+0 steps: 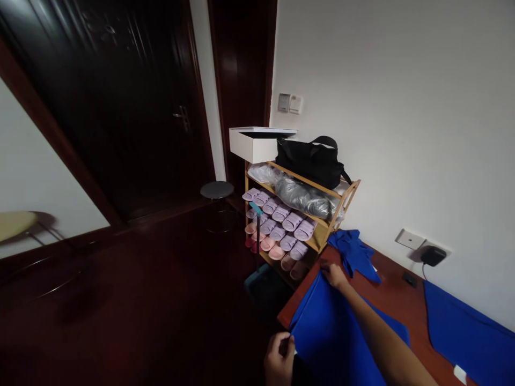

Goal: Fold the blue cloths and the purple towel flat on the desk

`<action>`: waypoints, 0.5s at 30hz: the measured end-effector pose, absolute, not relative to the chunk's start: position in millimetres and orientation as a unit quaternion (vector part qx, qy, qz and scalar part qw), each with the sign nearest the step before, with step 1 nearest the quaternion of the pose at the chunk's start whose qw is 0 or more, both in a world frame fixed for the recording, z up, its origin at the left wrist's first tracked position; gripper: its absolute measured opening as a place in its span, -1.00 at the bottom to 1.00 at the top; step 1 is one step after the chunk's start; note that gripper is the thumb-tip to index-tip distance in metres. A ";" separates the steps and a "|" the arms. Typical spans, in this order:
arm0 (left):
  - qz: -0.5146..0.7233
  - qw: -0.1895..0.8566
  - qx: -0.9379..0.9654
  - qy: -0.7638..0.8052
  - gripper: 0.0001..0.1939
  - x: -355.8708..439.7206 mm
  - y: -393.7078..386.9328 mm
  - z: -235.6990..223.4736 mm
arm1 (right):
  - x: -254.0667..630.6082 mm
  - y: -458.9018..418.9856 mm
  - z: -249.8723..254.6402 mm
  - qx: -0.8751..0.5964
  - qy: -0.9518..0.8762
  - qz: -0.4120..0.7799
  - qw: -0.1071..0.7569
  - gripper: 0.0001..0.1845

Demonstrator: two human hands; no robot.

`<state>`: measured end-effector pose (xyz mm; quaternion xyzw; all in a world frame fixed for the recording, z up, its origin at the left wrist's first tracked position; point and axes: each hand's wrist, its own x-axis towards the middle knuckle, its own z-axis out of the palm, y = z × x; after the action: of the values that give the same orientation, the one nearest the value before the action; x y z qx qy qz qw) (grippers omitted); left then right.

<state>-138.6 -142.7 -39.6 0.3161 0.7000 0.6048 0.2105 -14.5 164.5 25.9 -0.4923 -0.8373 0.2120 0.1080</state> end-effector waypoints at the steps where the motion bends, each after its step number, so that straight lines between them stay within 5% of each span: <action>1: 0.607 0.222 0.308 0.699 -0.42 -139.1 -143.0 -37.1 | -13.3 164.0 29.0 -0.492 -0.838 0.212 0.107 -0.66; 6: 0.602 0.256 0.294 0.697 -0.35 -144.6 -148.0 -6.2 | 8.2 149.2 69.6 -0.477 -0.837 0.231 0.139 -0.69; 15: 0.623 0.108 0.428 0.646 -0.63 -135.8 -155.7 133.9 | 161.7 79.8 230.6 -0.403 -0.826 0.262 0.294 -0.53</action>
<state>-135.8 -155.7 133.9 0.4276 0.6462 0.6228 0.1082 161.7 79.8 230.6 -0.4027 -0.8262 0.2624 0.2940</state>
